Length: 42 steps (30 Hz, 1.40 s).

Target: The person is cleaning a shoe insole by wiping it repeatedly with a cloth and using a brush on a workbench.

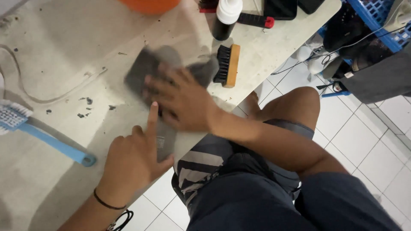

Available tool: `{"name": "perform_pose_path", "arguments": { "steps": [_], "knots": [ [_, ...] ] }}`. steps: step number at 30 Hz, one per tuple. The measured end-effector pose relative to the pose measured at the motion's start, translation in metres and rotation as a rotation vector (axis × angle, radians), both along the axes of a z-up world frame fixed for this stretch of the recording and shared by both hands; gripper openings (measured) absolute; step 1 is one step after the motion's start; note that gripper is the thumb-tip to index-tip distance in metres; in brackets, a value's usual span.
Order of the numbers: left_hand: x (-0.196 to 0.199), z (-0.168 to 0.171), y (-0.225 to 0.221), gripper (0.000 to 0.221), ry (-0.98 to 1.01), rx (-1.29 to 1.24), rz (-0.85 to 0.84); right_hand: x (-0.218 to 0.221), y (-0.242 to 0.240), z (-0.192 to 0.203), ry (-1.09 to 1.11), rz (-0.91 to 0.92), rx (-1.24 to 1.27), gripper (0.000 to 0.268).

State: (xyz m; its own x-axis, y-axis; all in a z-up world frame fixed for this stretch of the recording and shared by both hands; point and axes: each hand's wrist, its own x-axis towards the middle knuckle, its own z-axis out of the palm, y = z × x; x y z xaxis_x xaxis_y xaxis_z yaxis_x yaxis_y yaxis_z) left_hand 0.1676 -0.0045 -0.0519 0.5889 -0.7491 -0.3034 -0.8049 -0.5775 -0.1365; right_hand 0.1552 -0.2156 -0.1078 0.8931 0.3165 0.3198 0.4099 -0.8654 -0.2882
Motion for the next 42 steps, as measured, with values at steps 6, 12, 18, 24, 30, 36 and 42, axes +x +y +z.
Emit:
{"name": "perform_pose_path", "arguments": {
  "steps": [6, 12, 18, 24, 30, 36, 42],
  "knots": [
    [-0.017, -0.025, 0.004, 0.106, -0.22, -0.19, 0.016, 0.017, -0.01, 0.0, 0.011, 0.051, -0.011, 0.057],
    [-0.019, -0.035, 0.007, 0.098, -0.315, -0.278, -0.024, 0.008, 0.003, 0.006, 0.066, 0.151, -0.04, 0.056],
    [-0.017, -0.04, 0.005, 0.091, -0.437, -0.325, -0.073, 0.032, 0.0, 0.009, 0.014, -0.019, -0.16, 0.06],
    [-0.018, -0.041, 0.005, 0.082, -0.466, -0.303, -0.102, 0.039, -0.005, 0.016, 0.058, 0.056, -0.139, 0.059],
    [-0.015, -0.032, 0.005, 0.083, -0.463, -0.287, -0.142, 0.043, -0.012, 0.001, -0.042, 0.01, -0.166, 0.054],
    [-0.017, -0.026, 0.005, 0.075, -0.48, -0.304, -0.163, 0.046, -0.009, 0.005, 0.055, -0.111, -0.186, 0.062],
    [-0.017, -0.038, 0.007, 0.067, -0.474, -0.388, -0.159, 0.035, -0.01, 0.01, 0.027, 0.068, -0.124, 0.056]
  ]
}}
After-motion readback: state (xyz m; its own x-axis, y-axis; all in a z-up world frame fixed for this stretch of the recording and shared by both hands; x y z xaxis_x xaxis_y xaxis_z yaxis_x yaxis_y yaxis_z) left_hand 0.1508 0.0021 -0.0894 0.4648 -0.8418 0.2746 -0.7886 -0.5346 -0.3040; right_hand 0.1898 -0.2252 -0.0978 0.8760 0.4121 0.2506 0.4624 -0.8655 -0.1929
